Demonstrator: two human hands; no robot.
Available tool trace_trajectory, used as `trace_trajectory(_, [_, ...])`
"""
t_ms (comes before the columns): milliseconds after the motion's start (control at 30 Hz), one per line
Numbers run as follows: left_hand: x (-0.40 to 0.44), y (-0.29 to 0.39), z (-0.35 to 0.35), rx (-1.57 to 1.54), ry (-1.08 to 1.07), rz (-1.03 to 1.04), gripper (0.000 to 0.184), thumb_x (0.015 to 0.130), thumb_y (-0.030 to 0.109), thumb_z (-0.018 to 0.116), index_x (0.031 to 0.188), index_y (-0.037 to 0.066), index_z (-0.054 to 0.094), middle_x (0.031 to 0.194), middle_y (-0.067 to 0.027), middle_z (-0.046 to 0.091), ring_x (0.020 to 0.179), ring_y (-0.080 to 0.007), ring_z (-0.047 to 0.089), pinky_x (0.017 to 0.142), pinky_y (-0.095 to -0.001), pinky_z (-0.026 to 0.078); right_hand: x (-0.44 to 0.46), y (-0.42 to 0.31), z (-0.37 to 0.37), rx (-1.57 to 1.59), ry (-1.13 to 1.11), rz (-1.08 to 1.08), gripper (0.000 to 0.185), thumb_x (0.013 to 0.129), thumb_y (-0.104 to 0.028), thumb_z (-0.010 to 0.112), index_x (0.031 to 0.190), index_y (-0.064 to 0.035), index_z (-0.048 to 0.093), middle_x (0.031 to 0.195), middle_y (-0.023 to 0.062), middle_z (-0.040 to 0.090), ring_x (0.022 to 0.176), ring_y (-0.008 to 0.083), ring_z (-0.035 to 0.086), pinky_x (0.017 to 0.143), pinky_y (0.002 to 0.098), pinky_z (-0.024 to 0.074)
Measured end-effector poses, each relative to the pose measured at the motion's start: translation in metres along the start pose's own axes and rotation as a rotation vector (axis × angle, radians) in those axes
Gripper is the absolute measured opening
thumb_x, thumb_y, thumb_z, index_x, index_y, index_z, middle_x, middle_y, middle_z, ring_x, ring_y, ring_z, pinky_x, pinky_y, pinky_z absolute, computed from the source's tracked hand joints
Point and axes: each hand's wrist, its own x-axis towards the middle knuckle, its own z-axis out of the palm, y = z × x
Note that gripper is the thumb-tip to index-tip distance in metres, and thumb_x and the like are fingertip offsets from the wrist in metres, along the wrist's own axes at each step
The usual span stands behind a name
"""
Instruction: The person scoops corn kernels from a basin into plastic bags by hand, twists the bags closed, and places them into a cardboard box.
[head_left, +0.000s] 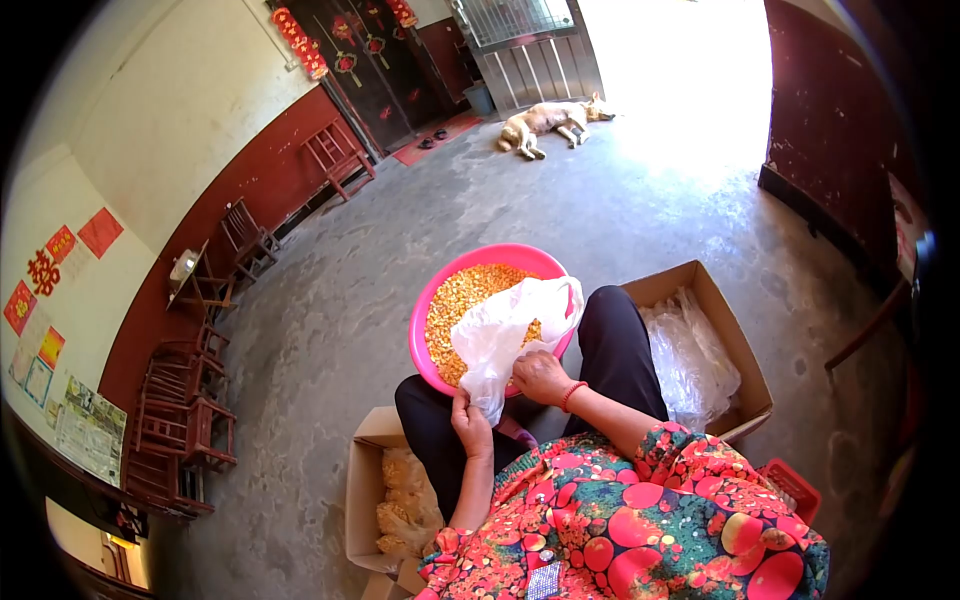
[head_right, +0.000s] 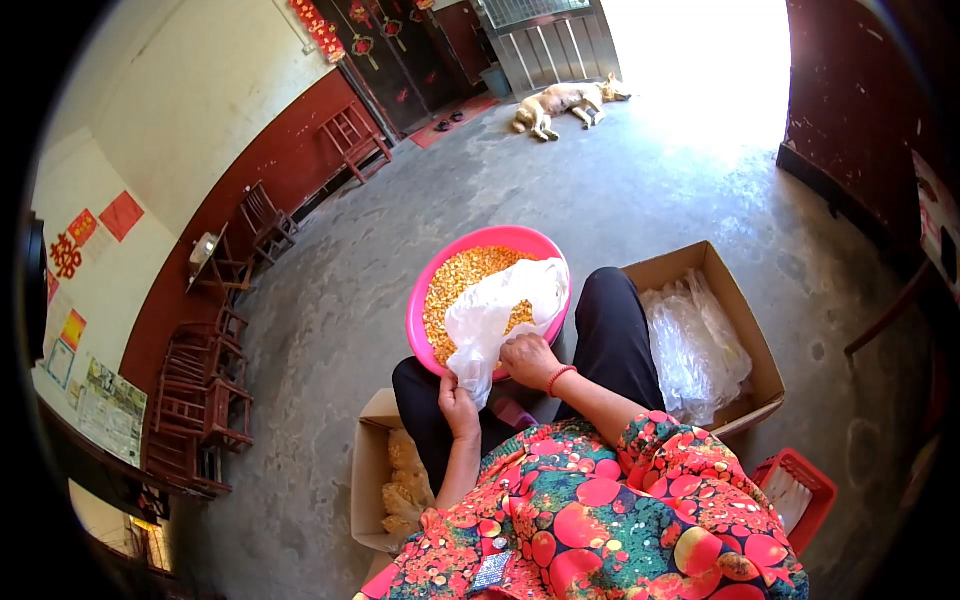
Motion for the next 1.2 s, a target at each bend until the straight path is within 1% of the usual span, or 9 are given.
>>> trace_trajectory(167, [0.003, -0.004, -0.010, -0.082, -0.080, -0.064, 0.032, 0.075, 0.001, 0.035, 0.102, 0.001, 0.053, 0.094, -0.0056, 0.056, 0.086, -0.0134, 0.053, 0.078, -0.0250, 0.042, 0.000, -0.001, -0.001, -0.018, 0.018, -0.018, 0.017, 0.076, -0.017, 0.049, 0.068, -0.0051, 0.057, 0.071, 0.0099, 0.059, 0.070, 0.0273, 0.058, 0.066, 0.0393, 0.0450])
trace_trajectory(267, [-0.003, 0.010, -0.005, -0.027, -0.128, -0.085, 0.028, 0.076, 0.007, 0.045, 0.102, 0.001, 0.051, 0.094, -0.0046, 0.055, 0.086, -0.0126, 0.052, 0.078, -0.0250, 0.041, 0.000, -0.001, -0.002, 0.009, 0.036, -0.021, 0.015, 0.077, -0.017, 0.049, 0.069, -0.0056, 0.056, 0.070, 0.0094, 0.058, 0.070, 0.0273, 0.058, 0.066, 0.0395, 0.0448])
trace_trajectory(367, [-0.006, 0.010, 0.000, 0.023, -0.246, 0.052, 0.032, 0.078, 0.016, 0.058, 0.105, 0.002, 0.048, 0.098, -0.0039, 0.053, 0.089, -0.0125, 0.050, 0.078, -0.0254, 0.040, 0.000, -0.001, -0.001, 0.005, 0.030, -0.021, 0.014, 0.077, -0.017, 0.049, 0.070, -0.0061, 0.055, 0.069, 0.0092, 0.058, 0.068, 0.0275, 0.058, 0.065, 0.0396, 0.0446])
trace_trajectory(467, [-0.004, 0.008, 0.003, 0.000, -0.181, 0.027, 0.025, 0.080, 0.014, 0.060, 0.099, 0.001, 0.051, 0.093, -0.0033, 0.054, 0.085, -0.0115, 0.050, 0.076, -0.0252, 0.041, 0.000, 0.001, 0.003, -0.001, 0.046, -0.037, 0.014, 0.077, -0.016, 0.049, 0.070, -0.0066, 0.055, 0.069, 0.0090, 0.058, 0.067, 0.0274, 0.058, 0.064, 0.0398, 0.0446])
trace_trajectory(667, [0.005, 0.025, 0.003, -0.102, -0.068, -0.110, 0.015, 0.083, 0.008, 0.055, 0.096, 0.000, 0.056, 0.089, -0.0014, 0.057, 0.079, -0.0079, 0.052, 0.070, -0.0223, 0.042, 0.000, 0.001, 0.002, 0.008, 0.044, -0.031, 0.013, 0.077, -0.016, 0.049, 0.070, -0.0068, 0.054, 0.068, 0.0092, 0.058, 0.067, 0.0272, 0.057, 0.064, 0.0394, 0.0446])
trace_trajectory(833, [0.027, 0.025, -0.020, -0.299, -0.131, -0.395, 0.019, 0.077, -0.004, 0.054, 0.094, 0.004, 0.058, 0.092, -0.0061, 0.061, 0.079, -0.0155, 0.060, 0.072, -0.0285, 0.049, 0.000, 0.002, 0.005, -0.018, 0.045, -0.039, 0.014, 0.078, -0.016, 0.048, 0.070, -0.0075, 0.055, 0.069, 0.0088, 0.058, 0.068, 0.0271, 0.057, 0.064, 0.0391, 0.0446])
trace_trajectory(933, [0.034, 0.017, -0.034, -0.501, -0.120, -0.444, 0.024, 0.076, -0.006, 0.051, 0.097, 0.004, 0.056, 0.092, -0.0069, 0.061, 0.080, -0.0175, 0.060, 0.072, -0.0303, 0.049, -0.002, 0.002, 0.004, -0.145, -0.052, -0.021, 0.016, 0.078, -0.017, 0.048, 0.070, -0.0078, 0.057, 0.069, 0.0085, 0.057, 0.069, 0.0268, 0.057, 0.064, 0.0391, 0.0445])
trace_trajectory(1067, [0.035, 0.008, -0.036, -0.610, -0.085, -0.502, 0.029, 0.074, -0.003, 0.046, 0.101, 0.002, 0.054, 0.099, -0.0099, 0.059, 0.089, -0.0221, 0.058, 0.077, -0.0349, 0.049, 0.000, 0.002, 0.003, -0.021, 0.033, -0.047, 0.017, 0.078, -0.018, 0.048, 0.070, -0.0079, 0.058, 0.069, 0.0083, 0.057, 0.068, 0.0264, 0.057, 0.064, 0.0391, 0.0446])
trace_trajectory(1200, [0.034, 0.014, -0.029, -0.658, -0.106, -0.529, 0.033, 0.070, 0.004, 0.047, 0.103, 0.001, 0.054, 0.096, -0.0100, 0.060, 0.085, -0.0236, 0.059, 0.074, -0.0346, 0.049, 0.000, 0.001, 0.000, -0.054, -0.025, -0.046, 0.016, 0.078, -0.018, 0.048, 0.070, -0.0078, 0.058, 0.070, 0.0083, 0.058, 0.069, 0.0263, 0.057, 0.065, 0.0389, 0.0445])
